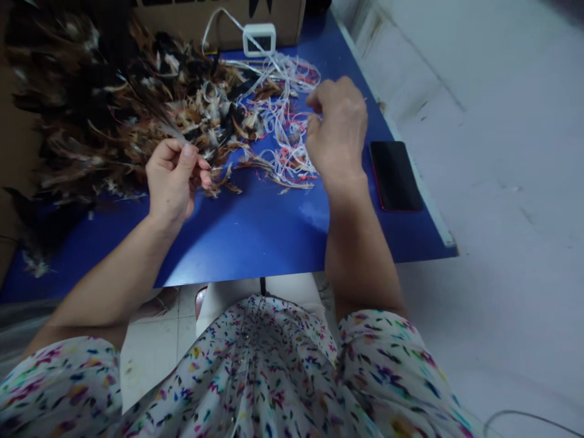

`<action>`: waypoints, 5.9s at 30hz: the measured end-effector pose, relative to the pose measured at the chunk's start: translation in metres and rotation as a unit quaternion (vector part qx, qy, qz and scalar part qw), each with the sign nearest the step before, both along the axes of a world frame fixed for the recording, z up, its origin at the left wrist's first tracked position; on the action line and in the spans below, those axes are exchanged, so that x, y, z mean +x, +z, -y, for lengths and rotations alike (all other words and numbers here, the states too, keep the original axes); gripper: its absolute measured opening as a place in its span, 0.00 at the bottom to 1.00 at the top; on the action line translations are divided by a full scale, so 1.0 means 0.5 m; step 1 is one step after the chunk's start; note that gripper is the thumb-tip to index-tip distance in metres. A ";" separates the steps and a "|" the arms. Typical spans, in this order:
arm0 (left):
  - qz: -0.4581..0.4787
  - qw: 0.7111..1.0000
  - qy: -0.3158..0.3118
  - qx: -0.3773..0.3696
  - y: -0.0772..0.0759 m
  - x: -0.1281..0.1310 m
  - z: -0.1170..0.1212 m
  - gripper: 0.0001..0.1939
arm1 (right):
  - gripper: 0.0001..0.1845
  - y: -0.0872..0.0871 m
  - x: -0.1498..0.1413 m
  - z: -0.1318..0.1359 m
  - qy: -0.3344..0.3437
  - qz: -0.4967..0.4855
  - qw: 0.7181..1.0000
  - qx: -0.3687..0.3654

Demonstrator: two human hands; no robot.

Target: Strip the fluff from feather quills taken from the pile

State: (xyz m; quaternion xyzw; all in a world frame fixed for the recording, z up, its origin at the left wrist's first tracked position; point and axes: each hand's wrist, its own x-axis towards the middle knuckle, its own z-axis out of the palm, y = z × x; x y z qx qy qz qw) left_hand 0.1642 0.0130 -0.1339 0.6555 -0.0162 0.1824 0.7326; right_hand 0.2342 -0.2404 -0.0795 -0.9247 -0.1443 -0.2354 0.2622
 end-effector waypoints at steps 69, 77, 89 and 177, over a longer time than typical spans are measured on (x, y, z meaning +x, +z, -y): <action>-0.084 0.989 -0.125 -0.004 0.007 -0.028 0.031 0.27 | 0.19 -0.052 -0.069 -0.145 0.311 -0.280 0.828 0.373; -0.098 0.989 -0.114 0.012 0.007 -0.029 0.031 0.25 | 0.13 -0.066 -0.068 -0.151 0.326 -0.270 0.820 0.385; -0.089 0.990 -0.110 0.028 0.007 -0.029 0.028 0.24 | 0.10 -0.069 -0.073 -0.159 0.306 -0.297 0.813 0.397; -0.214 0.960 -0.172 -0.054 0.027 -0.035 0.028 0.18 | 0.26 -0.064 -0.051 -0.146 0.264 -0.300 0.796 0.455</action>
